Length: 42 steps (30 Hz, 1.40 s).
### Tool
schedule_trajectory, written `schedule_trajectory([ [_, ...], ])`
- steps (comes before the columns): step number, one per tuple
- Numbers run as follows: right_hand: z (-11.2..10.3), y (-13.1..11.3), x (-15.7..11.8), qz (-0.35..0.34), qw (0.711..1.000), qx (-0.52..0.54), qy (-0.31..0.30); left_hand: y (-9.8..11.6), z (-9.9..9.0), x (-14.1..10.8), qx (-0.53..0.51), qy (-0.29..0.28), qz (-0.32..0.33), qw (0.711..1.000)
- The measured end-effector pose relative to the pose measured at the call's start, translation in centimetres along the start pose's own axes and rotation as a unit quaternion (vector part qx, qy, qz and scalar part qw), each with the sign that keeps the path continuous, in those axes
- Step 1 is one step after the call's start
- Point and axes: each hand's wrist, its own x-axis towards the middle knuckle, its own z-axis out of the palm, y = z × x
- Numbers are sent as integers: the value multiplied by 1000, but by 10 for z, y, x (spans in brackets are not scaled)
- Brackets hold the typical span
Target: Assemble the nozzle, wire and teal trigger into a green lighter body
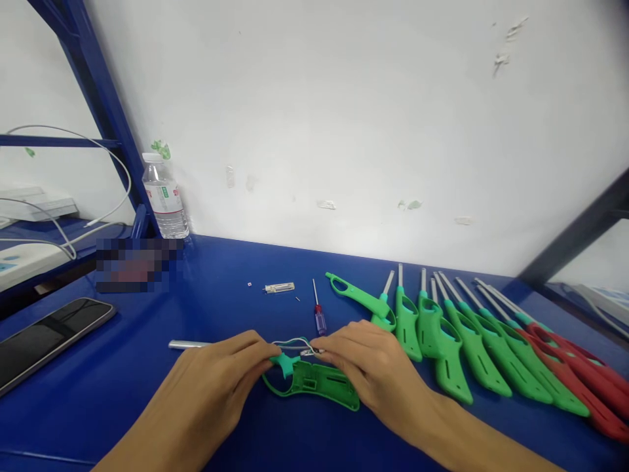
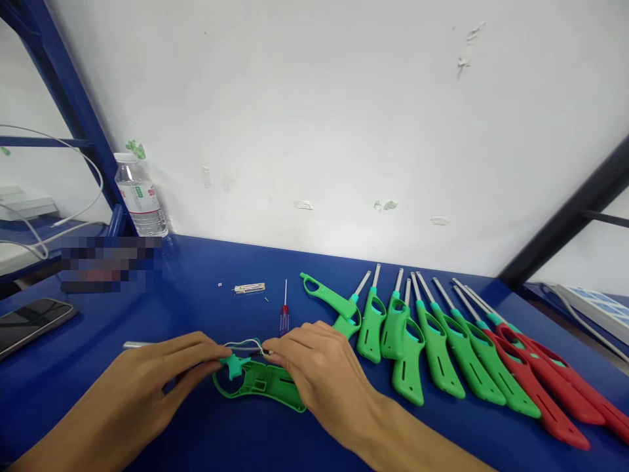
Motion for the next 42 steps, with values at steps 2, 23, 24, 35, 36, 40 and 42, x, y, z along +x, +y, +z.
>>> schedule_trajectory([
  [2,0,-1,1,10,1000,16,-2,1,2,-1,5,0,-1,1000],
  [23,-10,-16,12,200,966,162,-8,10,9,0,64,79,2,995],
  [24,-10,-16,12,203,965,164,-7,10,9,0,65,81,0,995],
  [35,-9,-15,13,227,957,180,-21,6,12,-2,51,119,-13,992],
  [36,-9,-15,14,228,956,182,-22,7,12,-1,47,117,-13,992],
  [40,-9,-16,14,234,952,194,-25,10,12,0,34,100,-12,994],
  [42,-9,-16,14,236,950,203,-29,10,13,0,29,94,-8,995],
])
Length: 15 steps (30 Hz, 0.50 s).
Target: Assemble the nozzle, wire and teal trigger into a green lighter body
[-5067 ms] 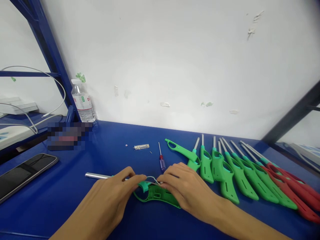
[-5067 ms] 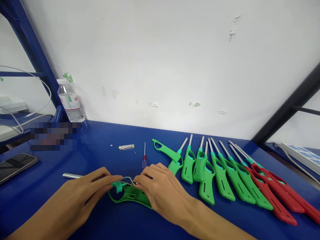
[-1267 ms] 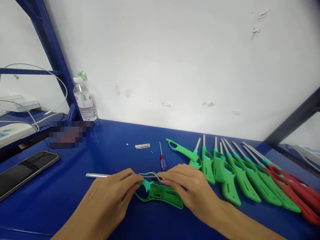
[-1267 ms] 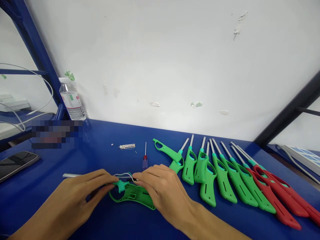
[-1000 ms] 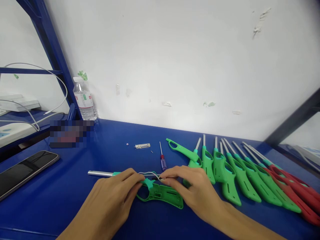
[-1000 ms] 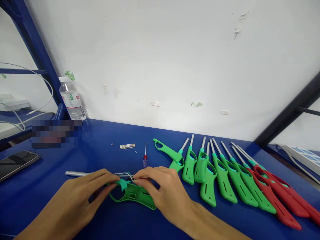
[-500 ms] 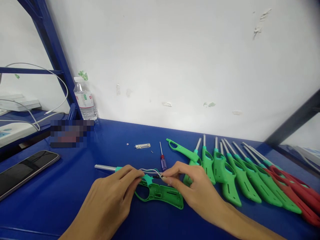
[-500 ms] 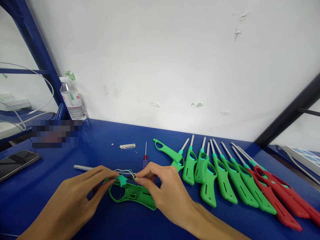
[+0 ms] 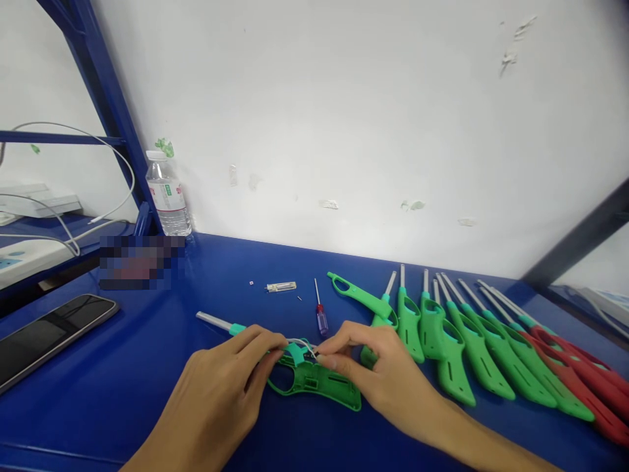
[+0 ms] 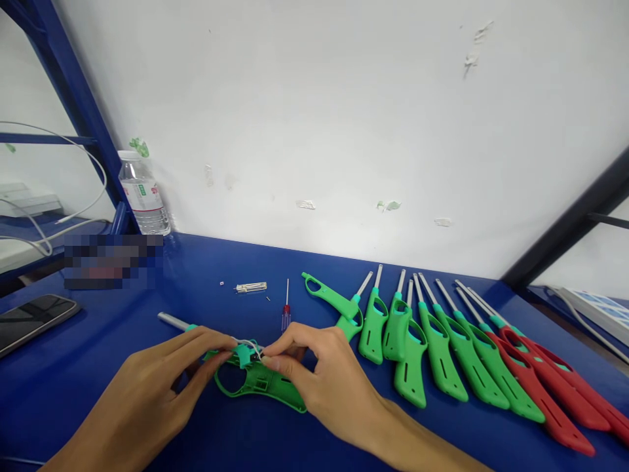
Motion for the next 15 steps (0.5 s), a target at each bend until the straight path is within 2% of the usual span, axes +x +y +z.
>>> schedule_trajectory([
  [15,-1,2,3,34,997,65,-29,2,5,-1,2,27,43,999],
])
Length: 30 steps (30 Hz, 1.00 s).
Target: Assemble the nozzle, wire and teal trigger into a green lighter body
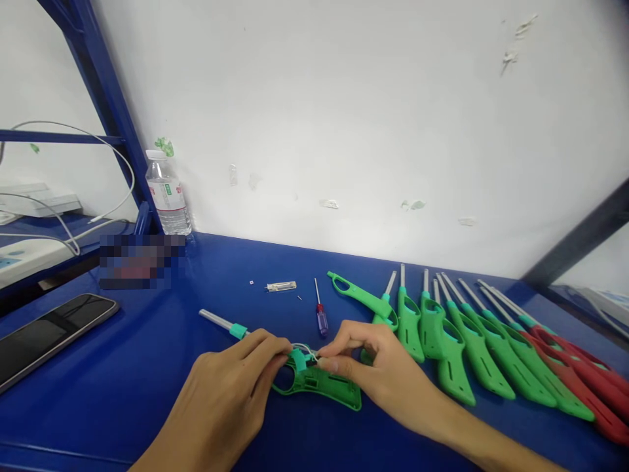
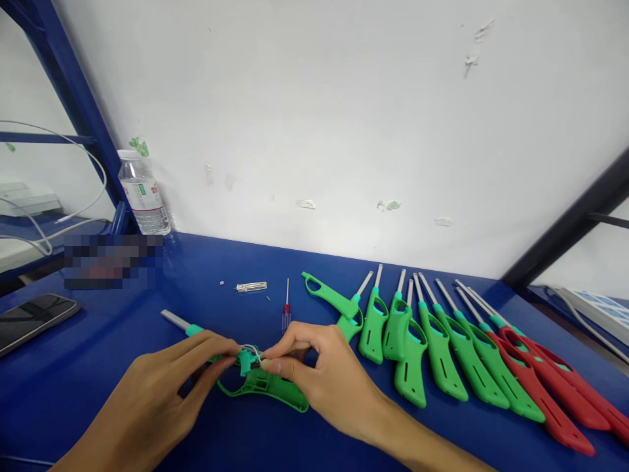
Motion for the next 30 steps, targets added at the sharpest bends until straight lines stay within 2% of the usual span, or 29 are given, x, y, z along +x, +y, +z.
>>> schedule_trajectory([
  [6,0,-1,0,-9,999,-33,-9,0,0,0,5,-5,4,1000],
  [15,4,2,-6,-51,989,-134,-36,-9,-5,1,3,-96,7,995],
  [22,5,7,-8,-82,981,-167,-54,-12,-4,-2,-2,-162,-22,987],
  [30,5,8,-7,-105,977,-178,-58,-15,-3,-6,-12,-190,-39,981],
])
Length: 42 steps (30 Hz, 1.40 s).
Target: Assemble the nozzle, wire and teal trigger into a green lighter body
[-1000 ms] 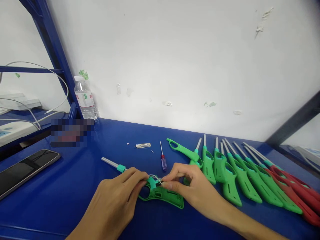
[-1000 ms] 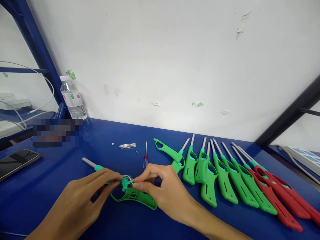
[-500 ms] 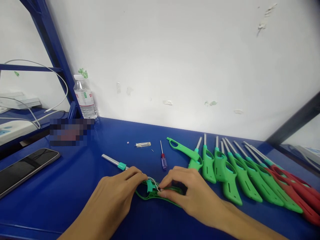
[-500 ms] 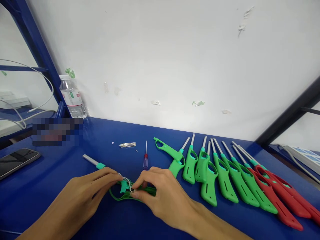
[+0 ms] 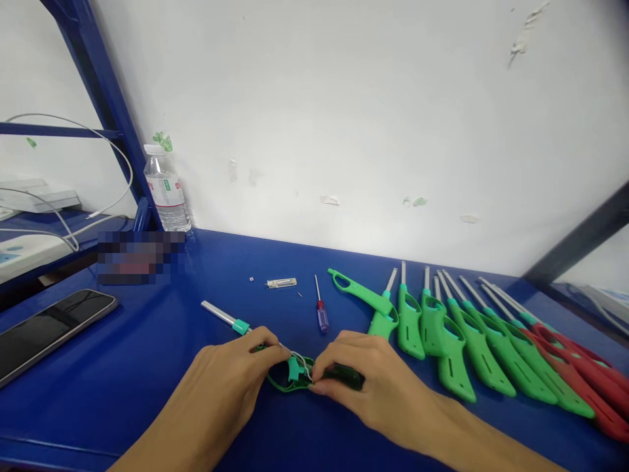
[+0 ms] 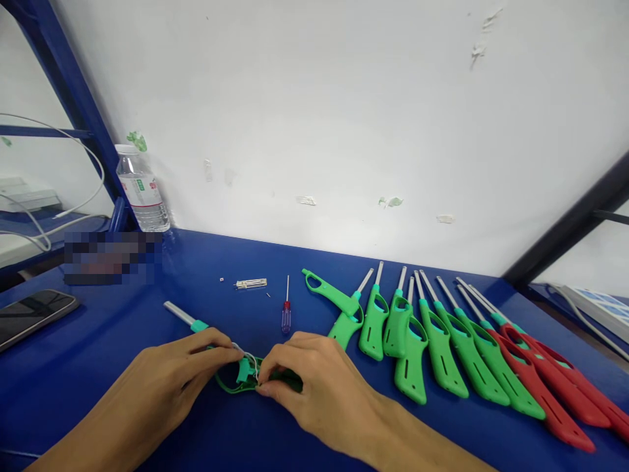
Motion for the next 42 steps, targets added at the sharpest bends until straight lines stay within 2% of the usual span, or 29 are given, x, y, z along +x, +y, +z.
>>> schedule_trajectory([
  [9,-5,-2,2,25,1000,-5,-7,19,-6,-2,-15,-3,-15,1000],
  [14,-9,-5,4,26,999,-4,-19,17,-4,-2,-4,-10,-16,1000],
  [19,-5,-3,2,23,999,-23,-3,16,-1,-1,6,0,-10,1000],
  [29,0,6,-3,-50,994,-96,12,15,5,1,6,41,2,999],
  [42,1,8,-4,-115,968,-221,39,20,8,4,-70,99,-4,993],
])
